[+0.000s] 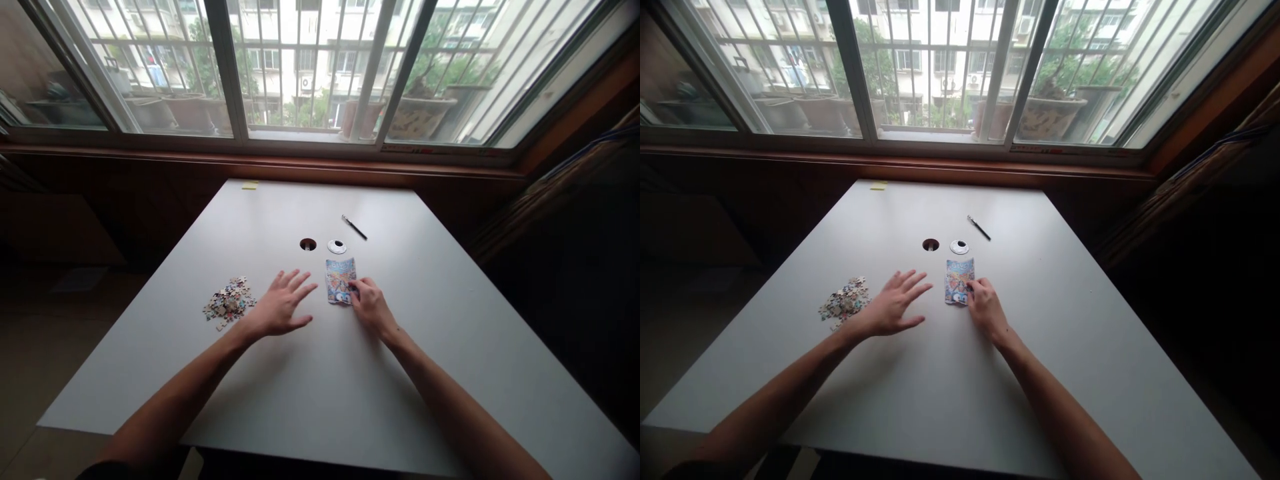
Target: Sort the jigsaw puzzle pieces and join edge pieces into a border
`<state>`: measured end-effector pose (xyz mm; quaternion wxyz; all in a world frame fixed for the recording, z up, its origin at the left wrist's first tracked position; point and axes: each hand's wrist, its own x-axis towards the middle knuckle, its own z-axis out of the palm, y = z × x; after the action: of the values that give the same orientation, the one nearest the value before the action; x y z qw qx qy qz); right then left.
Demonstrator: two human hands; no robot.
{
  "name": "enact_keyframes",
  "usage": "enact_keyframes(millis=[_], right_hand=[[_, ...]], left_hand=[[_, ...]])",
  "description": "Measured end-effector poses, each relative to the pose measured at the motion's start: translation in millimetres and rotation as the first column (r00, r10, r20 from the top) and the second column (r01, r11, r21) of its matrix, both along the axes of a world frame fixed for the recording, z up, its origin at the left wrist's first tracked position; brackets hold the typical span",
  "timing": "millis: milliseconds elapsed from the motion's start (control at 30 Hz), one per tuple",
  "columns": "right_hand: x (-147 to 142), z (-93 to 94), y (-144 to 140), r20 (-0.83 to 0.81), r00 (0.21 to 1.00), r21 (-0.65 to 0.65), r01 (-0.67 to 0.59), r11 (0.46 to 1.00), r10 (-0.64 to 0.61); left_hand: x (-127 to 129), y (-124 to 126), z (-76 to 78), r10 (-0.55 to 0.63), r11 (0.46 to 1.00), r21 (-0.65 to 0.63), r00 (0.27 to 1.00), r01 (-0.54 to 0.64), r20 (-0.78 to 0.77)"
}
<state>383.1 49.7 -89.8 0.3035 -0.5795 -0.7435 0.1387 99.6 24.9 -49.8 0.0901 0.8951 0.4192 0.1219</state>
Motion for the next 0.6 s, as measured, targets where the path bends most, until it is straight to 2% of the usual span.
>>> enact_keyframes(millis=[67,133,233,367,467,600], right_hand=[[13,-5.0,0,0.030,0.999,0.039,0.010,0.999,-0.012],[25,-10.1,1,0.046,0.998,0.080,0.049,0.996,-0.052],[35,-15.9,3,0.066,0.989,0.151,0.121,0.981,-0.132],[35,-15.0,3,0.153,0.963,0.287,0.171,0.943,-0.221],[34,-11.5,0,0.194,0.959,0.298,0.143,0.944,-0.207],[33,-8.7,-4,0.207,0.965,0.274,0.100,0.956,-0.160]], left_hand=[[-54,-8,3.4,0.126,0.992,-0.003,0.989,-0.127,-0.073],[-100,-14,-1.6,0.245,0.968,-0.024,0.962,-0.250,-0.123],[-140,-19,-16.4,0.310,0.944,-0.070,0.941,-0.321,-0.140],[-143,-19,-28.4,0.346,0.938,-0.020,0.937,-0.347,-0.052],[-137,-16,-28.9,0.387,0.922,0.018,0.922,-0.388,0.028],[-134,-13,-26.6,0.363,0.930,0.020,0.927,-0.366,0.092]])
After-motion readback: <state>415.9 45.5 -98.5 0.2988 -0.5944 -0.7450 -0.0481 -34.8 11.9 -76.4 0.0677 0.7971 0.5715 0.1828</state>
